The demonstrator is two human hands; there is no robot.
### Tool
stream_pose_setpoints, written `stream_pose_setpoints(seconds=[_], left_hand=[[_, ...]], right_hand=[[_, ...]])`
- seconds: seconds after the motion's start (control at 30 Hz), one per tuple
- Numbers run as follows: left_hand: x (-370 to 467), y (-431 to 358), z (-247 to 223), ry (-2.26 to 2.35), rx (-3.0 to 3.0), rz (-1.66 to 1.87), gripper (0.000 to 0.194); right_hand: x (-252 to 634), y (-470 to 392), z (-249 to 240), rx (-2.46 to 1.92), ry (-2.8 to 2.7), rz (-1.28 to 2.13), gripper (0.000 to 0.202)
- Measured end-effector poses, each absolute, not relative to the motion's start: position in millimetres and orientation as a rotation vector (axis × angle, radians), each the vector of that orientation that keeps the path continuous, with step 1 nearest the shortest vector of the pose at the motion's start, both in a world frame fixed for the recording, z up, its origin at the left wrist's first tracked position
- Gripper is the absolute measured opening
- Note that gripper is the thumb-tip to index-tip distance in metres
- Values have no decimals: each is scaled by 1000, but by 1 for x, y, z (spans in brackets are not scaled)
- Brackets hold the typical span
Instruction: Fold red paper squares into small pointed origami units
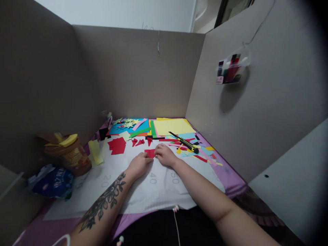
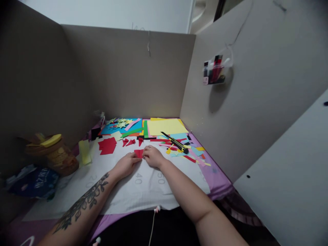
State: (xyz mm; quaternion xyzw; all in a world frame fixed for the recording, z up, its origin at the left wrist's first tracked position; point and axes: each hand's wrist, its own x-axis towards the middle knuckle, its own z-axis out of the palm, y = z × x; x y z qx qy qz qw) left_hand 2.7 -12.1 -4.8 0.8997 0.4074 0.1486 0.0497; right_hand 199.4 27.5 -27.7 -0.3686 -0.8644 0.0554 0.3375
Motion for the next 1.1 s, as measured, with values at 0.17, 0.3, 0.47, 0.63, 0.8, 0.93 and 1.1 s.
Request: stream_pose_setpoints(seconds=[0.17,0.3,0.47,0.63,0.8,0.93,1.1], left_hand=[[-3,-4,-5,1190,2697,557,40],[-9,3,-7,1300,2648,718,39],[-11,9,-11,1291,2611,766,34],[-11,12,-14,1278,2615,778,25],[-11,12,-14,1274,2611,780,23],[-10,10,-12,1275,2593,756,24],[-8,7,-7,1292,2615,693,25]], right_hand=[[197,19,-25,-882,-2381,231,29],[197,17,-23,-936,-2412,186,30],[198,16,-23,-956,-2465,124,29],[199,15,-22,-908,-2539,108,27],[199,15,-23,-1034,-2535,156,29],[198,15,-21,-1253,-2494,48,26],[197,12,-20,-1192,-2501,18,23]])
